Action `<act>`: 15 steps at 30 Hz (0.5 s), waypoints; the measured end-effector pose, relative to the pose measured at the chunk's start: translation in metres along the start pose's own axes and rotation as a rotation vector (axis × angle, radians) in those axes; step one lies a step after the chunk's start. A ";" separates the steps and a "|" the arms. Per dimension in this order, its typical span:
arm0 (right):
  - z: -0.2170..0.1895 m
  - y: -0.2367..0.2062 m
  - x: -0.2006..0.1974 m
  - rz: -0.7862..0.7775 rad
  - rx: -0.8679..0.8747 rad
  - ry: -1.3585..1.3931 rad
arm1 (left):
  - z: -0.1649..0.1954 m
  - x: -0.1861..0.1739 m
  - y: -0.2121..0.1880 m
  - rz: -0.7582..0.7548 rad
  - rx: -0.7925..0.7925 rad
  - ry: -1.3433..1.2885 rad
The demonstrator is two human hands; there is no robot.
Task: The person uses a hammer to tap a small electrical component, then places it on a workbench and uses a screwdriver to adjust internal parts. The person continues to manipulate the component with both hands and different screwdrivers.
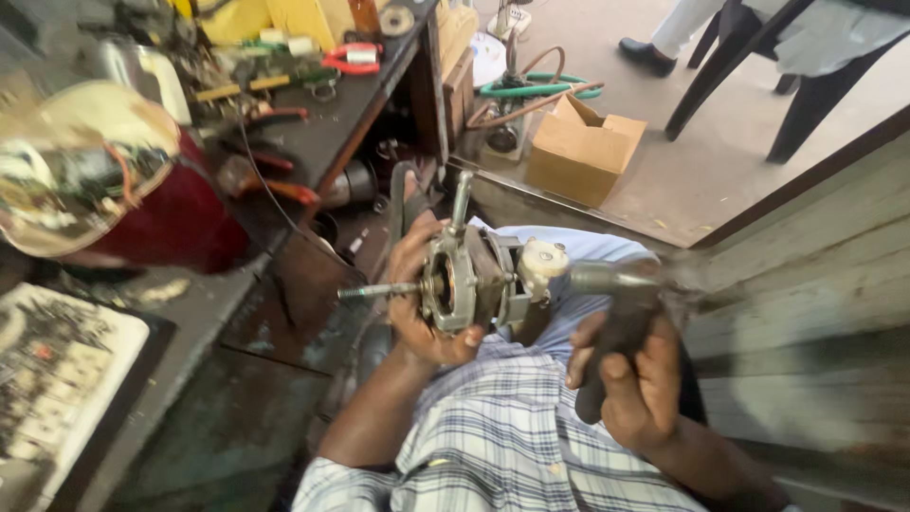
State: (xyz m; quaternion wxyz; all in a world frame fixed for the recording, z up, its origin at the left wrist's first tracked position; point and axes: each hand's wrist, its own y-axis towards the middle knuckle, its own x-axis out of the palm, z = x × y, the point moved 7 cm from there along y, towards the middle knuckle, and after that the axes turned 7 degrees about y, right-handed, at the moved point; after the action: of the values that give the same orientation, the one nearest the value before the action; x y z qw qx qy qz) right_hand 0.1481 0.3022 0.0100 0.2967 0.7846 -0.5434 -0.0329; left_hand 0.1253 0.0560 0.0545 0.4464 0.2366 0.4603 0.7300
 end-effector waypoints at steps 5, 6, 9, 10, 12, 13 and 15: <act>-0.003 0.017 0.007 -0.049 0.082 0.014 | 0.010 0.013 0.012 0.030 0.071 -0.029; -0.007 0.018 0.005 -0.026 0.060 0.013 | 0.010 0.013 0.013 0.022 0.075 -0.017; -0.017 0.019 -0.004 0.033 0.022 -0.008 | 0.008 0.008 0.014 -0.004 0.090 0.073; -0.021 0.018 -0.009 0.058 0.018 -0.029 | 0.007 0.007 0.014 -0.016 0.097 0.109; -0.031 0.014 -0.017 0.110 -0.024 -0.067 | 0.005 0.004 0.015 -0.033 0.116 0.106; -0.039 0.011 -0.021 0.134 -0.061 -0.086 | 0.004 0.004 0.015 -0.042 0.126 0.097; -0.054 0.003 -0.029 0.203 -0.152 -0.112 | 0.004 0.002 0.016 -0.038 0.143 0.078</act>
State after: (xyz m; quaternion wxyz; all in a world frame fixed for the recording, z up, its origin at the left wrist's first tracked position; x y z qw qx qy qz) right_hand 0.1536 0.3503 0.0475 0.3264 0.6977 -0.6318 -0.0873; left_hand 0.1207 0.0573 0.0702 0.4238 0.2306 0.5328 0.6952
